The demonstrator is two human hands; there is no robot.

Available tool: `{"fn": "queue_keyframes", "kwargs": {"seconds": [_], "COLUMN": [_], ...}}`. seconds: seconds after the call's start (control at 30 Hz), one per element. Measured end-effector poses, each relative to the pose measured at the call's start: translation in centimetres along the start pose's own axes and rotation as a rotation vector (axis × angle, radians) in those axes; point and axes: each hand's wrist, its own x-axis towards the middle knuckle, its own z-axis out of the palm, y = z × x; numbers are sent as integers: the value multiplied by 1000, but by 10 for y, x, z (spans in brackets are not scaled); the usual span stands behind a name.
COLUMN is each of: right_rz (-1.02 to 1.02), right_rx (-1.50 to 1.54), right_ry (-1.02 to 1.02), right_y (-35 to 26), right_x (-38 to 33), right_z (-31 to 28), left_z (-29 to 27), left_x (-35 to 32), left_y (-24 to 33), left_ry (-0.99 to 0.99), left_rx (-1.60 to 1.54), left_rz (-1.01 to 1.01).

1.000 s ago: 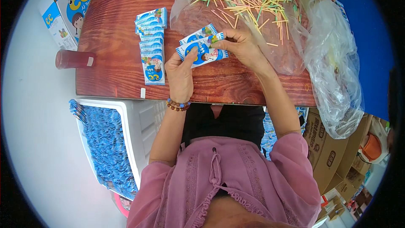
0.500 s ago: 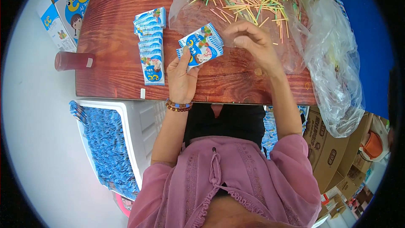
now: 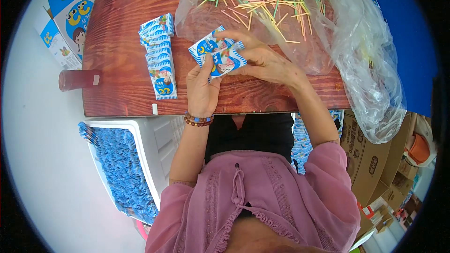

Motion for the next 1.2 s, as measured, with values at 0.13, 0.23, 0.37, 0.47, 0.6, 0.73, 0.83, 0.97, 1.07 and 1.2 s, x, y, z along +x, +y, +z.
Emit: {"fn": "queue_keyframes", "kwargs": {"seconds": [0.13,0.23,0.37,0.47,0.6,0.73,0.83,0.97,1.07,1.2], "right_rz": [-135,-145,-85,119,364,450,435,444,501,438], "right_rx": [-177,-132,-40,160,-398,-1053,-1199,-1151,-1071,-1123], "right_ry": [5,20,-30,-139,207,127,51,-3,-58,-137], "right_y": [9,7,1,6,34,74,85,99,105,112], "right_x": [-3,-2,-2,-6,-8,-6,3,20,29,37], "right_z": [-4,-3,-13,-40,-111,-156,-159,-170,-179,-183], "left_z": [5,4,3,1,-9,-27,-38,-43,-43,-34], "left_x": [1,-1,-2,-6,-22,-40,-41,-39,-39,-40], "left_y": [-4,-4,-6,-6,-10,-19,-27,-27,-28,-24], "left_ry": [-26,-32,8,55,135,178,208,196,205,205], "left_rx": [-19,3,27,55,178,393,422,428,485,496], "left_rz": [0,2,51,85,195,297,348,380,349,366]}}
